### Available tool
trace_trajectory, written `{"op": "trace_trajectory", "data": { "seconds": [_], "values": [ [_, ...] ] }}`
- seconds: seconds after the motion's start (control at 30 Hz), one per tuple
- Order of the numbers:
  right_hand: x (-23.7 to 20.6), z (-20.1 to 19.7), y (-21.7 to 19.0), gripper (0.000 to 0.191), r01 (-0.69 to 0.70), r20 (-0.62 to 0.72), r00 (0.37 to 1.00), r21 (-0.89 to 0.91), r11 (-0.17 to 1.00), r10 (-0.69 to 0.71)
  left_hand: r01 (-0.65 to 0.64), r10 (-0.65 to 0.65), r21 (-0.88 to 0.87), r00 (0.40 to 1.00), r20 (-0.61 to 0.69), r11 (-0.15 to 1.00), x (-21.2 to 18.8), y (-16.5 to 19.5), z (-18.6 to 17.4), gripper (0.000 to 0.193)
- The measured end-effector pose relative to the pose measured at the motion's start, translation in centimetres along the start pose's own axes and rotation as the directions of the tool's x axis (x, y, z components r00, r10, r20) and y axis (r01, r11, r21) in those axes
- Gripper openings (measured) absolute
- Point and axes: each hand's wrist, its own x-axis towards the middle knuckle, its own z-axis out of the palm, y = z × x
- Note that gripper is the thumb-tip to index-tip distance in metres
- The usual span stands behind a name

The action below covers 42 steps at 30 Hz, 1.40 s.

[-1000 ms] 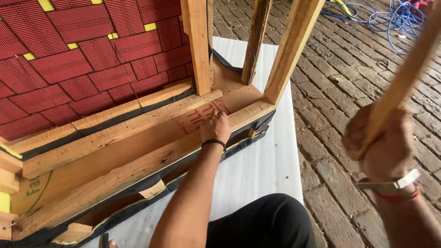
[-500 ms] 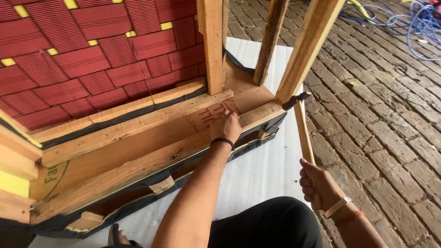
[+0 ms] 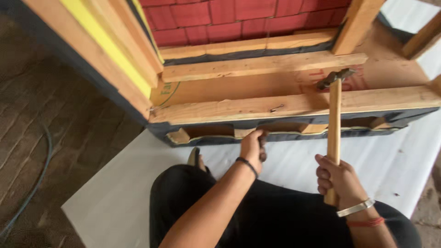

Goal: The person hammers nails into the wooden frame of an overturned sofa. They hold each nail with one hand and strike it with a hammer in the other, working along the frame's edge.

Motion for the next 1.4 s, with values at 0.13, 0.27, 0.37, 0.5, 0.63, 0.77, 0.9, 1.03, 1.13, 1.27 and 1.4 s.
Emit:
{"op": "trace_trajectory", "data": {
  "seconds": [0.13,0.27,0.37,0.5,0.63,0.77,0.9,1.03,1.13,1.27,1.4],
  "values": [
    [0.3,-0.8,1.6,0.015,0.158,0.022,0.988,-0.136,0.978,-0.156,0.06,-0.047,-0.139,0.994,0.097,0.988,3.2,-3.8,1.8,0.009],
    [0.6,-1.0,2.7,0.019,0.225,0.026,0.974,-0.153,0.962,-0.224,0.078,-0.06,-0.118,0.987,0.15,0.99,3.8,-5.8,1.4,0.027],
    [1.5,-1.5,3.4,0.024,0.258,0.035,0.966,-0.171,0.951,-0.256,0.002,0.028,-0.132,0.974,0.227,0.991,3.5,-5.0,1.3,0.034],
    [3.1,-2.5,4.6,0.038,0.356,0.013,0.931,-0.259,0.898,-0.365,-0.109,0.155,-0.135,0.899,0.409,0.985,1.2,-2.9,1.2,0.026],
    [4.0,-2.8,5.3,0.049,0.463,0.011,0.874,-0.32,0.827,-0.485,-0.15,0.159,-0.056,0.941,0.3,0.987,-2.7,-1.5,0.1,0.024],
    [3.7,-2.4,5.2,0.045,0.478,0.019,0.868,-0.301,0.825,-0.496,-0.167,0.154,0.044,0.965,0.21,0.985,-4.9,-0.7,-0.9,0.015],
    [2.3,-1.9,4.3,0.043,0.418,-0.002,0.895,-0.344,0.841,-0.446,-0.081,0.091,-0.05,0.963,0.254,0.995,-5.3,-0.4,-0.8,0.03],
    [0.9,-0.9,3.3,0.043,0.421,0.01,0.899,-0.292,0.859,-0.438,0.028,-0.007,-0.087,0.973,0.229,0.996,-5.9,-0.1,-1.1,0.03],
    [0.0,0.1,2.5,0.043,0.398,-0.004,0.907,-0.318,0.861,-0.421,0.047,-0.038,-0.034,0.974,0.225,0.998,-6.5,0.4,-1.0,0.021],
    [-1.1,1.1,1.6,0.044,0.348,-0.032,0.922,-0.373,0.86,-0.386,0.0,-0.011,0.065,0.985,0.17,0.998,-7.8,0.9,-0.4,0.019],
    [-2.0,1.5,0.9,0.047,0.308,-0.066,0.932,-0.367,0.877,-0.355,-0.032,0.01,0.123,0.985,0.171,0.992,-9.2,1.7,0.5,0.021]
  ]
}}
